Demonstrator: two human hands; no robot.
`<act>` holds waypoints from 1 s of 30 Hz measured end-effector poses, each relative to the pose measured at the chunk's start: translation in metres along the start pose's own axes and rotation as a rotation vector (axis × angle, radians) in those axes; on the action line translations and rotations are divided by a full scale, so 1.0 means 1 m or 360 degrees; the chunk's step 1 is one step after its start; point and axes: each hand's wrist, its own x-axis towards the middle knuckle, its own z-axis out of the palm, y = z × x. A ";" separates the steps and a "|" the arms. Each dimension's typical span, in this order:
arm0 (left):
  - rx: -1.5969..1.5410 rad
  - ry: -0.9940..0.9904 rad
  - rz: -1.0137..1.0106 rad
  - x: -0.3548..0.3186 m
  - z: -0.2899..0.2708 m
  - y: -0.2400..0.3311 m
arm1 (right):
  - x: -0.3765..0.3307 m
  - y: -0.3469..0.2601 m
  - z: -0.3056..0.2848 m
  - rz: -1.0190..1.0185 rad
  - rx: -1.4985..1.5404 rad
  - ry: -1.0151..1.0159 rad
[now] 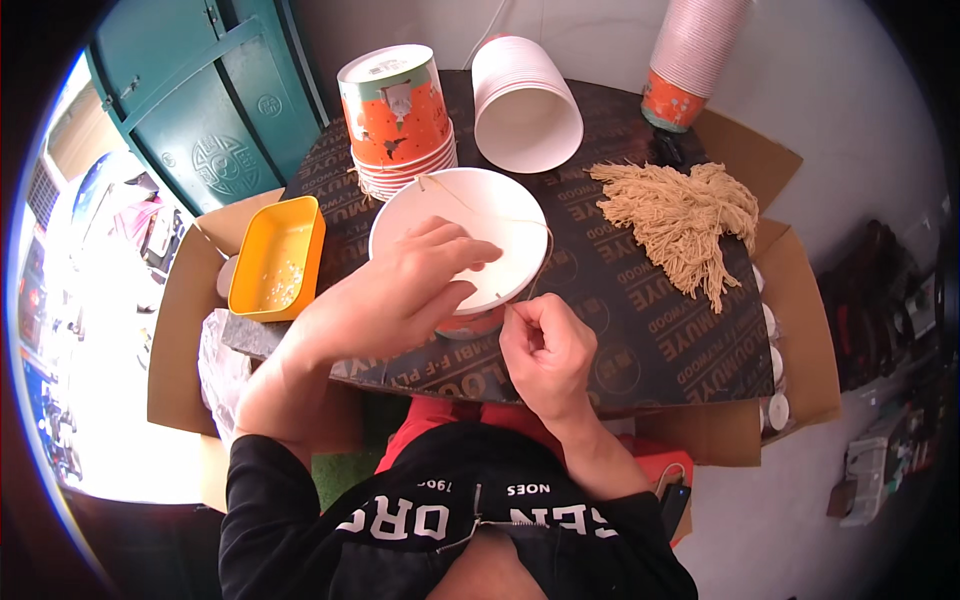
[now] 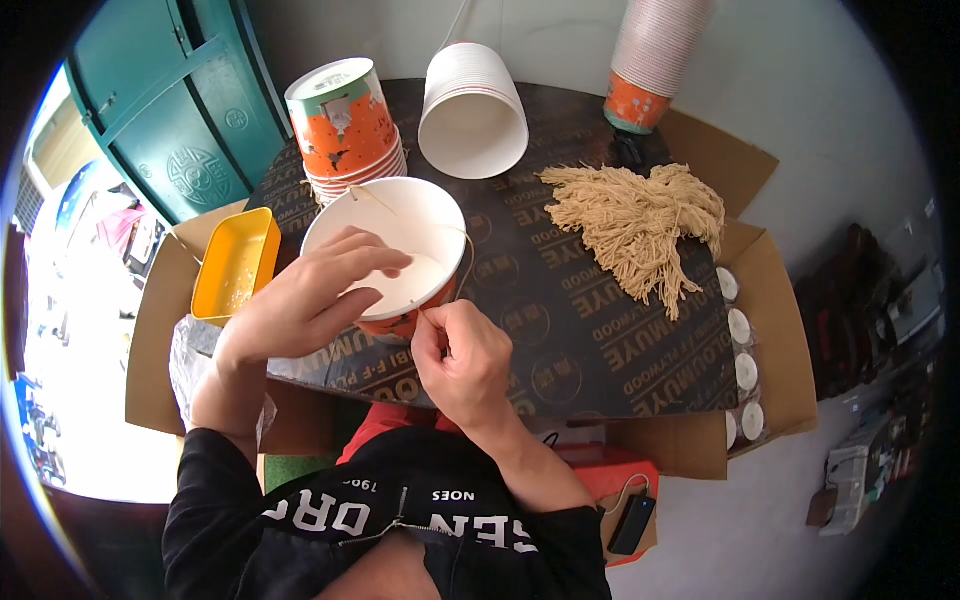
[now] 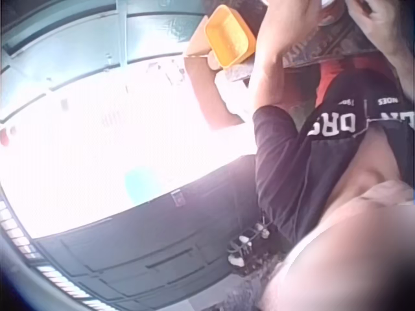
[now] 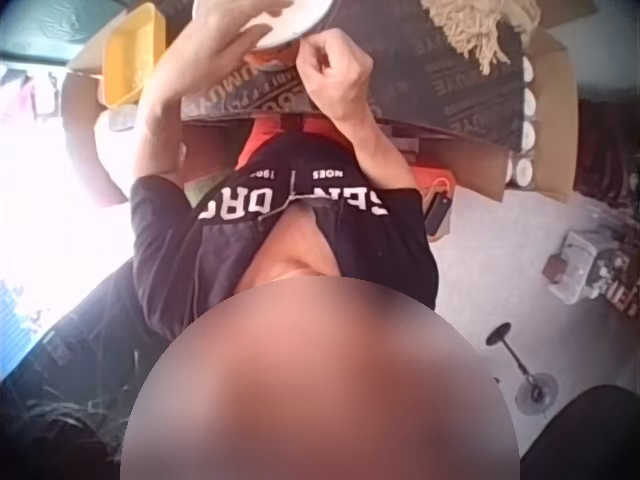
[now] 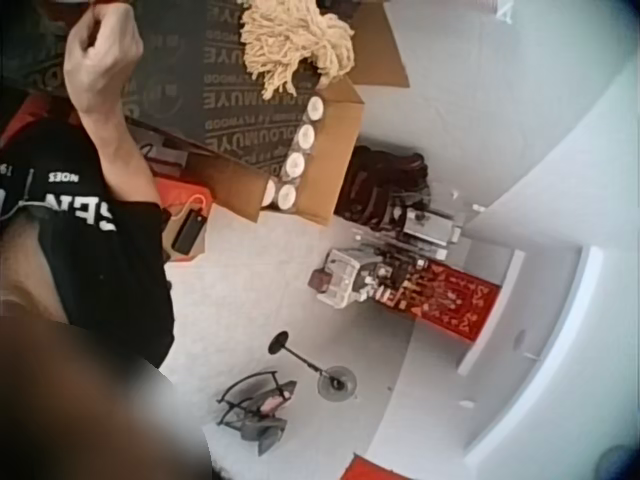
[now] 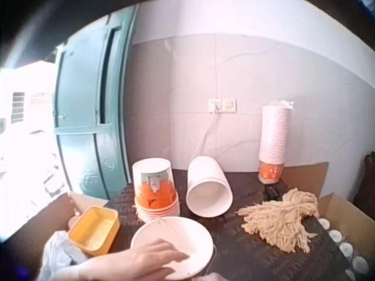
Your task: Tying a thin string or wire around the rim of paper cups.
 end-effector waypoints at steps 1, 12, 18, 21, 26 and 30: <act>0.0001 0.0002 0.0002 0.005 -0.001 -0.004 | 0.000 0.001 0.001 0.0002 0.0020 0.0004; -0.0211 -0.0498 -0.0444 0.028 -0.001 -0.004 | 0.002 -0.001 -0.003 -0.0007 0.0008 -0.0007; -0.0451 0.0004 -0.0442 0.015 0.006 -0.003 | 0.000 -0.001 -0.019 0.0122 -0.0165 -0.0255; -0.0748 0.0033 -0.0502 0.016 0.012 -0.002 | 0.003 -0.002 -0.019 0.0097 -0.0099 -0.0268; -0.1164 -0.0068 -0.0684 0.022 0.010 0.001 | 0.007 -0.004 -0.019 0.0081 -0.0078 -0.0270; -0.1228 -0.0149 -0.0756 0.026 0.011 -0.002 | 0.012 -0.004 -0.027 0.0167 0.0028 -0.0274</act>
